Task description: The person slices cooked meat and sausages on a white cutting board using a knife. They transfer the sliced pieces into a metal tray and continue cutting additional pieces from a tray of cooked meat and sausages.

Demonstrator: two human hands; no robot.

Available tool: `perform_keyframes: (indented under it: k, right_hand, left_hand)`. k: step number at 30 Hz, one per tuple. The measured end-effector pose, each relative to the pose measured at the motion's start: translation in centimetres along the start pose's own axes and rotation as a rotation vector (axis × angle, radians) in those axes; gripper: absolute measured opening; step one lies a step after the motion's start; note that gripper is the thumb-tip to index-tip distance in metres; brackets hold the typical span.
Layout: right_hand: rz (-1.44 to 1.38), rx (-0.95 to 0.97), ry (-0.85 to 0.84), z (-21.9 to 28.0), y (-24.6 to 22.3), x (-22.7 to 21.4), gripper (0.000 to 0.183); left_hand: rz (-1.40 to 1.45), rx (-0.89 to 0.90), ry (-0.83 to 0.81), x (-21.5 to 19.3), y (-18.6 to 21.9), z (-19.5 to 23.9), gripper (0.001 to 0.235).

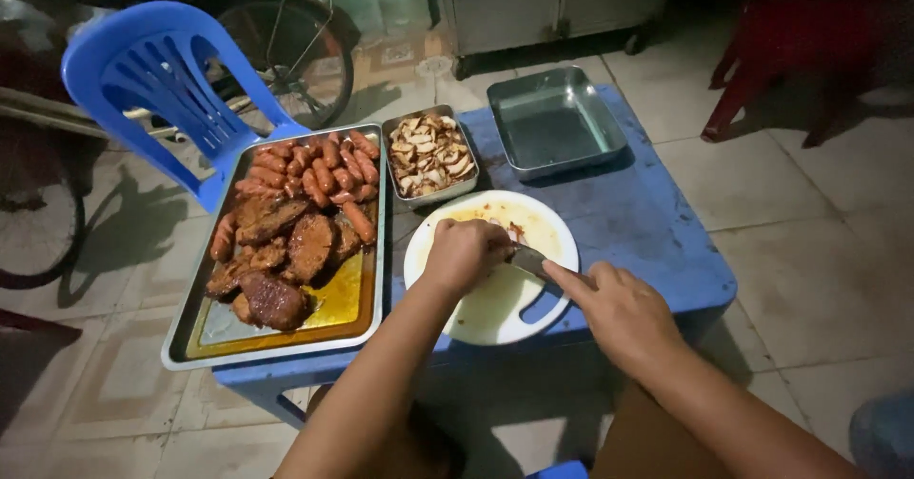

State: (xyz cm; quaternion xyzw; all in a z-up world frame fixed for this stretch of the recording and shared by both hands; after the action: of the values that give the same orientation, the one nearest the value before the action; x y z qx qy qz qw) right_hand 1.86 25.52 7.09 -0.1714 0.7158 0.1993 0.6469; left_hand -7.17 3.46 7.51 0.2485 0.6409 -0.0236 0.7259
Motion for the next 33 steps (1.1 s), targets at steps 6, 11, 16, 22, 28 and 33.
perform_keyframes:
  k: [6, 11, 16, 22, 28, 33]
  right_hand:
    - [-0.138, 0.106, -0.179, 0.2, 0.1, -1.1, 0.072]
    - [-0.911, 0.335, -0.352, 1.0, 1.3, 1.0, 0.062]
    - [-1.114, 0.387, -0.343, 1.4, -0.7, 4.5, 0.057]
    - [-1.255, 0.433, -0.377, 1.5, -3.1, 1.5, 0.059]
    - [-1.047, 0.423, -0.609, 1.6, -4.5, -1.6, 0.059]
    - [-0.725, 0.465, -0.658, 1.1, -4.3, -2.5, 0.056]
  left_hand:
    - [-0.298, -0.052, 0.185, -1.1, -2.7, -2.6, 0.011]
    - [0.055, -0.475, 0.037, -1.7, -6.1, 2.1, 0.048]
    - [0.311, -0.54, -0.139, -1.8, -2.5, 5.3, 0.056]
    - [0.555, -0.484, -0.019, -0.6, -3.7, 5.4, 0.05]
    - [0.196, -0.224, 0.235, -1.5, -2.7, 6.9, 0.025]
    - [-0.11, -0.019, 0.14, 3.4, -2.3, 7.4, 0.026]
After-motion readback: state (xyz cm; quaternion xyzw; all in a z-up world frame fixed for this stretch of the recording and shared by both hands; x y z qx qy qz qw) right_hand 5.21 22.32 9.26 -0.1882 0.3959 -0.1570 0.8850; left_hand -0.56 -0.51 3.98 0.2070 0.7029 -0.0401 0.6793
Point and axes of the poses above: each hand's wrist, its own z-axis away from the middle knuckle, its own x-axis out of the palm, y = z × x, the point moved 4 cm from there along -z, towards the middle knuckle, and after that the axes turned 13 degrees about -y, right-handed, at the moved point
